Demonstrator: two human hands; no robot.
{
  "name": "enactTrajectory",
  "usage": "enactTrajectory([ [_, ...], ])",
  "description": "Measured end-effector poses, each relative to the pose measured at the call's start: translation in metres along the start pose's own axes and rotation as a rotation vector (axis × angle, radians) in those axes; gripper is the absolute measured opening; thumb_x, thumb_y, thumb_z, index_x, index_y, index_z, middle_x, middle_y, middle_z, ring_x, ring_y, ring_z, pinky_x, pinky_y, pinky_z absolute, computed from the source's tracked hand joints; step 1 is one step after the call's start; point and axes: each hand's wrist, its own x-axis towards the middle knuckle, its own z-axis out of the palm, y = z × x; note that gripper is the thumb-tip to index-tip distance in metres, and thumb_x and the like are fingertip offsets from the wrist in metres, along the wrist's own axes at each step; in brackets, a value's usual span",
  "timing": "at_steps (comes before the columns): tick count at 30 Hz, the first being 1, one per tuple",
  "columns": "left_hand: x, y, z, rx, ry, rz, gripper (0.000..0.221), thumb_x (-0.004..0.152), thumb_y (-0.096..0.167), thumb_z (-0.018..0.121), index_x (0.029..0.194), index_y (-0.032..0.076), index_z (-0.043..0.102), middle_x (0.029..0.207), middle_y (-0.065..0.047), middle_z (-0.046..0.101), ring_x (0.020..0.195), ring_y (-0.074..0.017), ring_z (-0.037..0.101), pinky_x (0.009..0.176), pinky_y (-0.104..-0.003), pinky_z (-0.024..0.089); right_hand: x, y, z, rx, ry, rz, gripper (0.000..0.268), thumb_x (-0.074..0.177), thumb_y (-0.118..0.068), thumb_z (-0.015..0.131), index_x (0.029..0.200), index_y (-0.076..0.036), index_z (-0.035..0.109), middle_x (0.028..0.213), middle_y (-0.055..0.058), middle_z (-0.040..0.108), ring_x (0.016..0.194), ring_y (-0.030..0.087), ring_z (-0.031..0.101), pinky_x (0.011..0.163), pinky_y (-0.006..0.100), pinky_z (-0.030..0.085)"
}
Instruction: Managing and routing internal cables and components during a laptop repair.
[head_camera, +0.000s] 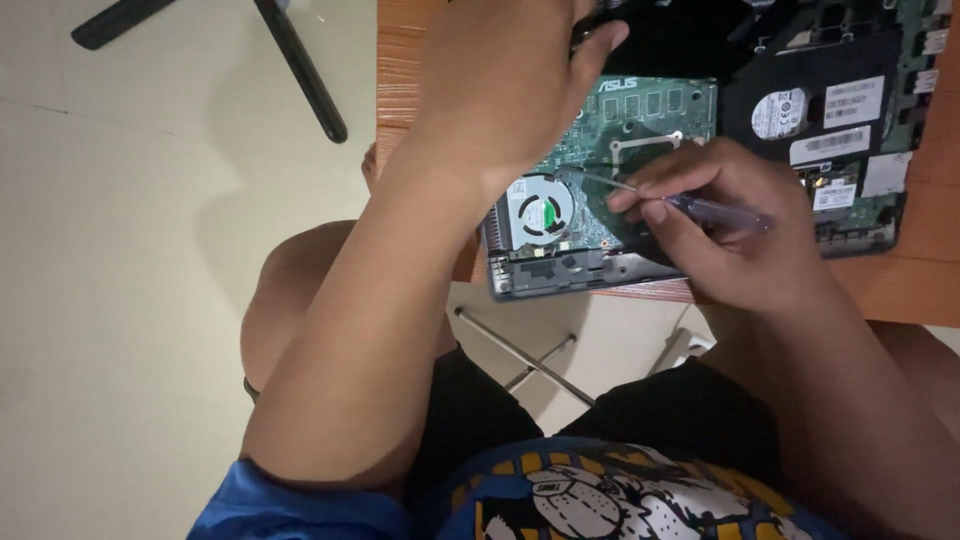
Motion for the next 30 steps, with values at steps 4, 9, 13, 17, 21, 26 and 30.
enactTrajectory([
  [4, 0.001, 0.002, -0.003, 0.012, 0.009, 0.004, 0.021, 0.1, 0.028, 0.065, 0.1, 0.01, 0.076, 0.085, -0.012, 0.076, 0.076, -0.0406, 0.068, 0.053, -0.048, 0.047, 0.0, 0.009, -0.001, 0.044, -0.004, -0.065, 0.004, 0.104, 0.003, 0.057, 0.106, -0.001, 0.057, 0.105, 0.018, 0.071, 0.103, 0.028, 0.077, 0.093, 0.037, 0.066],
  [9, 0.007, 0.003, -0.007, 0.107, -0.102, -0.014, 0.033, 0.104, 0.036, 0.065, 0.082, 0.013, 0.069, 0.065, -0.012, 0.068, 0.06, -0.0415, 0.066, 0.042, -0.052, 0.041, -0.002, 0.017, -0.005, -0.046, -0.081, -0.202, 0.009, 0.103, -0.005, 0.06, 0.112, -0.006, 0.06, 0.111, 0.012, 0.073, 0.078, 0.011, 0.071, 0.07, 0.024, 0.059],
  [13, 0.01, 0.013, -0.02, 0.085, -0.203, -0.077, 0.034, 0.107, 0.04, 0.062, 0.093, 0.013, 0.074, 0.076, -0.017, 0.073, 0.071, -0.048, 0.068, 0.049, -0.056, 0.045, 0.0, 0.005, 0.004, -0.153, -0.096, -0.335, 0.008, 0.103, -0.005, 0.05, 0.099, -0.005, 0.057, 0.092, 0.013, 0.065, 0.089, 0.03, 0.07, 0.081, 0.04, 0.06],
  [17, 0.01, 0.024, -0.028, 0.049, -0.246, -0.111, 0.031, 0.11, 0.032, 0.061, 0.099, 0.007, 0.076, 0.077, -0.016, 0.072, 0.072, -0.0418, 0.069, 0.053, -0.05, 0.044, -0.009, 0.008, 0.018, -0.263, -0.063, -0.378, 0.006, 0.099, -0.014, 0.045, 0.095, -0.011, 0.048, 0.091, 0.011, 0.057, 0.086, 0.028, 0.057, 0.071, 0.04, 0.049],
  [21, 0.008, 0.025, -0.027, 0.123, -0.256, -0.155, 0.029, 0.111, 0.031, 0.061, 0.102, 0.008, 0.076, 0.076, -0.016, 0.071, 0.068, -0.0414, 0.068, 0.05, -0.051, 0.046, -0.015, 0.009, 0.036, -0.405, -0.049, -0.396, 0.037, 0.074, 0.014, 0.059, 0.091, -0.012, 0.04, 0.093, 0.009, 0.058, 0.085, 0.022, 0.056, 0.066, 0.031, 0.054],
  [26, 0.009, 0.027, -0.023, 0.165, -0.254, -0.17, 0.029, 0.111, 0.032, 0.061, 0.1, 0.009, 0.076, 0.073, -0.012, 0.069, 0.067, -0.0394, 0.066, 0.049, -0.049, 0.044, -0.015, -0.004, 0.035, -0.424, -0.048, -0.397, 0.021, 0.082, 0.008, 0.058, 0.091, -0.005, 0.044, 0.088, 0.015, 0.053, 0.077, 0.027, 0.049, 0.065, 0.038, 0.044],
  [30, 0.007, 0.026, -0.021, 0.247, -0.228, -0.171, 0.028, 0.11, 0.036, 0.06, 0.11, 0.015, 0.078, 0.085, -0.011, 0.074, 0.078, -0.0376, 0.07, 0.049, -0.05, 0.047, -0.013, 0.004, 0.026, -0.403, -0.053, -0.443, 0.028, 0.093, -0.001, 0.073, 0.098, -0.01, 0.047, 0.091, 0.009, 0.065, 0.084, 0.023, 0.065, 0.066, 0.033, 0.059],
])
